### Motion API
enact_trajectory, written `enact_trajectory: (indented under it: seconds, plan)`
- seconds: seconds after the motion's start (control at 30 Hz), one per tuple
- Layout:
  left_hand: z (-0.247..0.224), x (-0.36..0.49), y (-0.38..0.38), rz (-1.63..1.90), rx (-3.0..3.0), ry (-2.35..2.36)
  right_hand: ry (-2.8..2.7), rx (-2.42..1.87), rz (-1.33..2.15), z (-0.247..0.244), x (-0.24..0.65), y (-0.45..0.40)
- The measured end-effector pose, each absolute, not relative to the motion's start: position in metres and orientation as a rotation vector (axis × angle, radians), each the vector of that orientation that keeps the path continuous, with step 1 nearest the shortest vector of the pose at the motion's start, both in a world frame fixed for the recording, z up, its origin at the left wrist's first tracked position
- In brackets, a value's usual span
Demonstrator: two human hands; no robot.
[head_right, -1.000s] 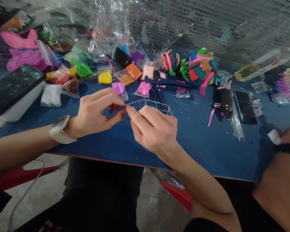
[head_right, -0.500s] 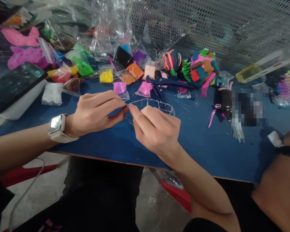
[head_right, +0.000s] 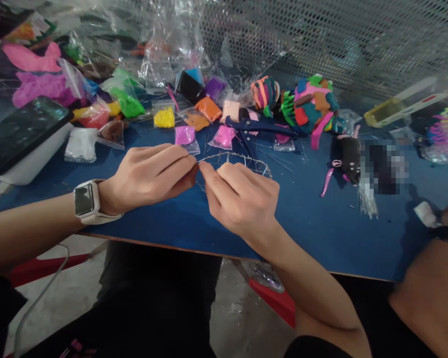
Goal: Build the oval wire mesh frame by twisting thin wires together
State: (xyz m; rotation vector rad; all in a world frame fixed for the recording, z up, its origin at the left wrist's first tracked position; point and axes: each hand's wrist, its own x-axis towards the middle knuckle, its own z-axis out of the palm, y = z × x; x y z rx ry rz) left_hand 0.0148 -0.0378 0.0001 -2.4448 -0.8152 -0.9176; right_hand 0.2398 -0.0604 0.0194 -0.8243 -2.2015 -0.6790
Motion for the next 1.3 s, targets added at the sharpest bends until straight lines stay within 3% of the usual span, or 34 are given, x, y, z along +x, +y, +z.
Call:
enact_trajectory:
  seconds: [0.63, 0.87, 1.0, 1.3]
  plan:
    - [0.004, 0.027, -0.039, -1.773, -2.961, -1.473, -2.206, -0.845, -0.653, 0.015, 0.24, -0.058]
    - [0.004, 0.023, -0.037, -1.538, -2.898, -1.316, -2.242, -1.004, -0.627, 0.013, 0.242, -0.058]
    - [0.012, 0.016, -0.034, -1.403, -2.898, -1.258, -2.267, -0.886, -0.592, 0.016, 0.244, -0.057]
    - [0.032, -0.004, -0.018, -1.228, -3.383, -1.18, -2.356, -0.763, -0.532, 0.023, 0.249, -0.057]
